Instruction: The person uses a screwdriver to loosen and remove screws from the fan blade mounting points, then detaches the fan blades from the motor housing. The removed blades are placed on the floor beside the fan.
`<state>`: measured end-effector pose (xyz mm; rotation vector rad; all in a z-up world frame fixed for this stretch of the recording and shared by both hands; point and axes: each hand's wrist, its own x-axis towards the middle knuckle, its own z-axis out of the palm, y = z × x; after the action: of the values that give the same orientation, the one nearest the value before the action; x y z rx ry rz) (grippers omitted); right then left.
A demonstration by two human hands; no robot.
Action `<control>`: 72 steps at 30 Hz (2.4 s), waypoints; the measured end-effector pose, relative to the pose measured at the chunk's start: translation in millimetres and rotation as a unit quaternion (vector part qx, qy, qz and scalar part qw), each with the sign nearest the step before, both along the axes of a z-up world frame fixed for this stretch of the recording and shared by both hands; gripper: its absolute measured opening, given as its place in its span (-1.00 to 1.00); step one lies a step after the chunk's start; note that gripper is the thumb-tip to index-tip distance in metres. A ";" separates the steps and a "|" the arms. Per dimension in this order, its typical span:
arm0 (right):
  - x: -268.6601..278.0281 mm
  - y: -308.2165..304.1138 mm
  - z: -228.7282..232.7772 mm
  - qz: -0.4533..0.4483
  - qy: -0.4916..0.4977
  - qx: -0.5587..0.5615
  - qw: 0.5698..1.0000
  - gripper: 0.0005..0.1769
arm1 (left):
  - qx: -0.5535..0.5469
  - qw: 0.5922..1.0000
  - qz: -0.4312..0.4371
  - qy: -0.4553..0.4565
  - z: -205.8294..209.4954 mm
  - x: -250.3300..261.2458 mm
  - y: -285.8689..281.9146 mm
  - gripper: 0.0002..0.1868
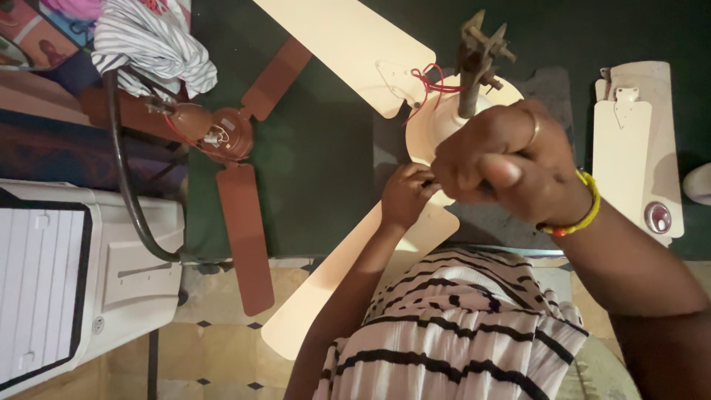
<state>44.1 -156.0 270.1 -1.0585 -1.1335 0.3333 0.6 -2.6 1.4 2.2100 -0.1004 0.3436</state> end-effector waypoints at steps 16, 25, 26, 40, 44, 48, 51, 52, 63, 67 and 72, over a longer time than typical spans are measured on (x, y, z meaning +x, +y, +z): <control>-62.5 18.1 -3.0 -0.220 0.107 0.116 0.962 -0.70 | -0.141 0.990 0.030 0.004 17.2 -6.5 -9.6 -0.71; -62.8 14.1 -4.9 -0.263 -0.047 -0.006 0.964 -0.54 | -0.095 0.994 0.044 -0.032 14.6 -4.2 -16.3 -0.75; -63.7 13.2 -6.8 -0.247 -0.053 -0.012 0.968 -0.53 | -0.084 0.995 0.042 -0.040 14.4 -4.2 -16.6 -0.75; 7.2 0.4 14.1 0.055 0.041 -0.020 0.997 -0.66 | -0.056 0.998 0.018 -0.015 9.6 -3.4 -12.7 -0.86; 6.3 -4.9 11.8 0.026 0.071 -0.006 0.997 -0.66 | -0.060 0.997 0.023 0.032 8.5 -3.3 -11.1 -0.87; 6.7 -4.7 13.7 0.041 0.057 -0.015 0.997 -0.66 | -0.026 1.000 0.014 0.006 9.2 -2.2 -10.5 -0.88; 2.8 -4.0 17.4 0.033 0.051 -0.009 0.998 -0.67 | -0.098 0.994 0.028 0.034 8.8 -3.8 -11.8 -0.86; 0.5 -4.1 18.4 0.020 0.051 -0.008 0.998 -0.68 | -0.084 0.996 0.025 0.020 8.5 -4.5 -11.7 -0.87; -5.1 -6.1 22.4 -0.025 0.042 -0.004 0.999 -0.63 | -0.048 0.999 0.012 -0.018 14.8 -2.7 -6.9 -0.83; -8.8 -4.6 22.5 -0.032 0.045 -0.011 0.998 -0.63 | -0.089 0.996 0.028 0.007 16.6 -5.5 -10.0 -0.84; -9.3 -0.9 19.3 -0.013 0.055 -0.007 0.998 -0.65 | -0.060 0.997 0.029 -0.039 13.4 -4.4 -10.4 -0.86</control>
<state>34.9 -157.0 289.4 -1.0531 -1.0198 0.3751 -3.8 -13.0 14.8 2.0839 -0.0577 0.4572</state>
